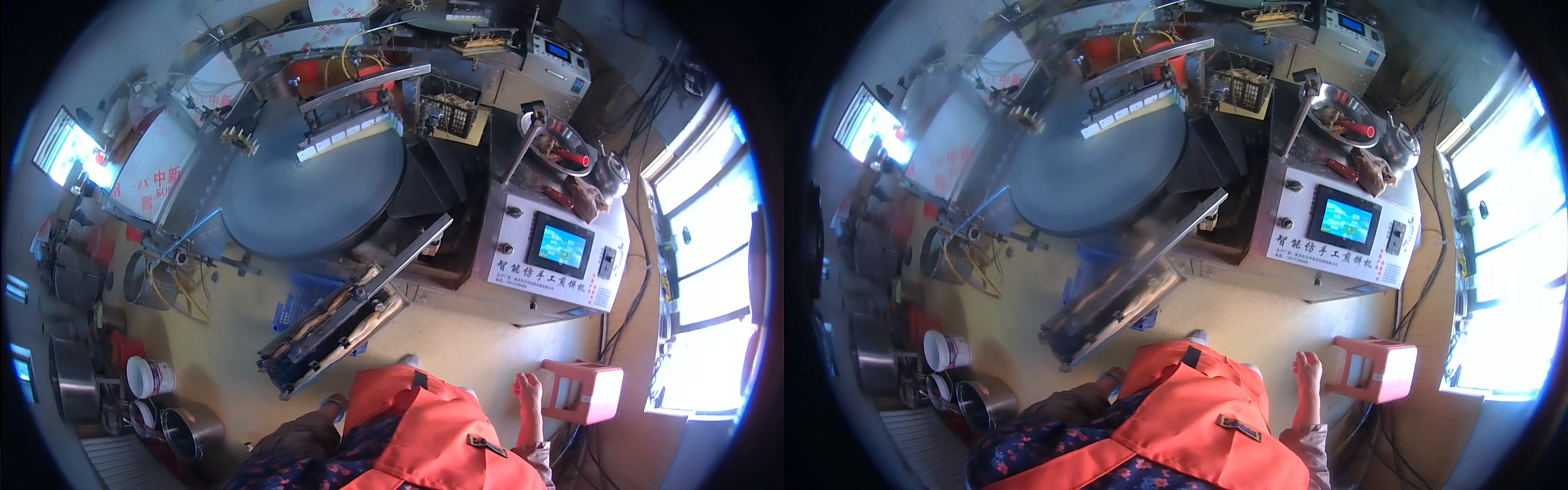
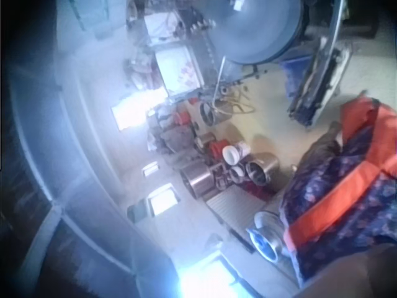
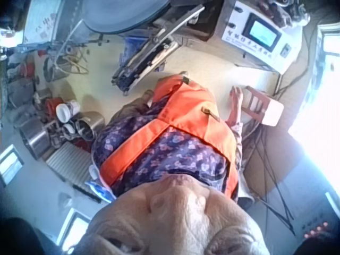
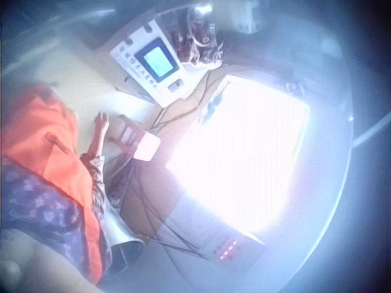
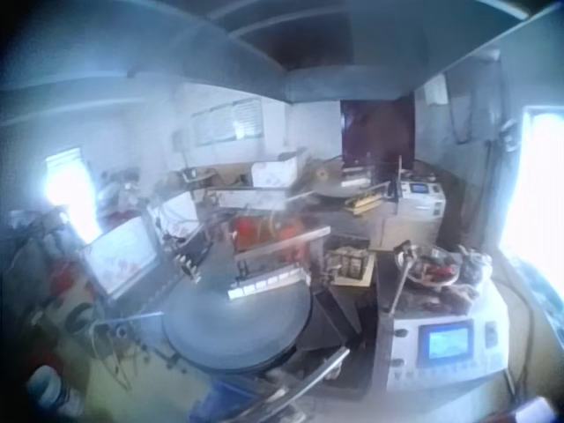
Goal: The person operates a dough sheeter, then walks to a large industrial mixer and uses a ladle to scoop dough from the mixer into a red bucket. The person repeatedly scoops dough and transfers it between containers.
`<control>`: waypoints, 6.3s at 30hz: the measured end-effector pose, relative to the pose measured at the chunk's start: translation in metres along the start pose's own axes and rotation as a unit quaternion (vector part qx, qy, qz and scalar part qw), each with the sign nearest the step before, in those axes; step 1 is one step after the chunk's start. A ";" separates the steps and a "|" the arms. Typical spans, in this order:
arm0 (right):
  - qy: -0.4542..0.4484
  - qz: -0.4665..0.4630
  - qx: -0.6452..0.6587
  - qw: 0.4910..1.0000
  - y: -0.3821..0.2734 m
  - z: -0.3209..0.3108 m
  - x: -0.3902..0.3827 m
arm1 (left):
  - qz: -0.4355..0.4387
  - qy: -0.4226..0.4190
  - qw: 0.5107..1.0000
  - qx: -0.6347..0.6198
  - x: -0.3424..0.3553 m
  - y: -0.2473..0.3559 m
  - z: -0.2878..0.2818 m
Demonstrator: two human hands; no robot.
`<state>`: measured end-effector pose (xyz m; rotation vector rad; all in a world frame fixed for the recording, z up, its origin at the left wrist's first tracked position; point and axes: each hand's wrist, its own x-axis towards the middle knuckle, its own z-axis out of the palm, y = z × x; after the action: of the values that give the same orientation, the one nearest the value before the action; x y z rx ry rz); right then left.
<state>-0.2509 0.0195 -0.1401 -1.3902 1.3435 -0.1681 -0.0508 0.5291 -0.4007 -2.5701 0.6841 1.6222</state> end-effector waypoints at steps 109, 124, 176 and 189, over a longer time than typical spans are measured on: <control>-0.027 -0.262 -0.443 0.857 -0.158 0.016 0.220 | -0.140 0.102 0.984 0.040 -0.071 0.197 -0.011; -0.028 -0.265 -0.445 0.855 -0.162 0.014 0.213 | -0.127 0.122 0.979 0.099 -0.078 0.208 -0.005; -0.036 -0.219 -0.451 0.865 -0.169 0.013 0.211 | -0.179 0.121 0.976 0.010 -0.032 0.214 -0.084; -0.026 -0.226 -0.453 0.862 -0.168 0.012 0.210 | -0.172 0.114 0.978 0.029 -0.027 0.213 -0.095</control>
<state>-0.0709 -0.1812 -0.1366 -2.4812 1.0430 0.2343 -0.0597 0.3223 -0.2895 -2.6697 0.2644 1.1997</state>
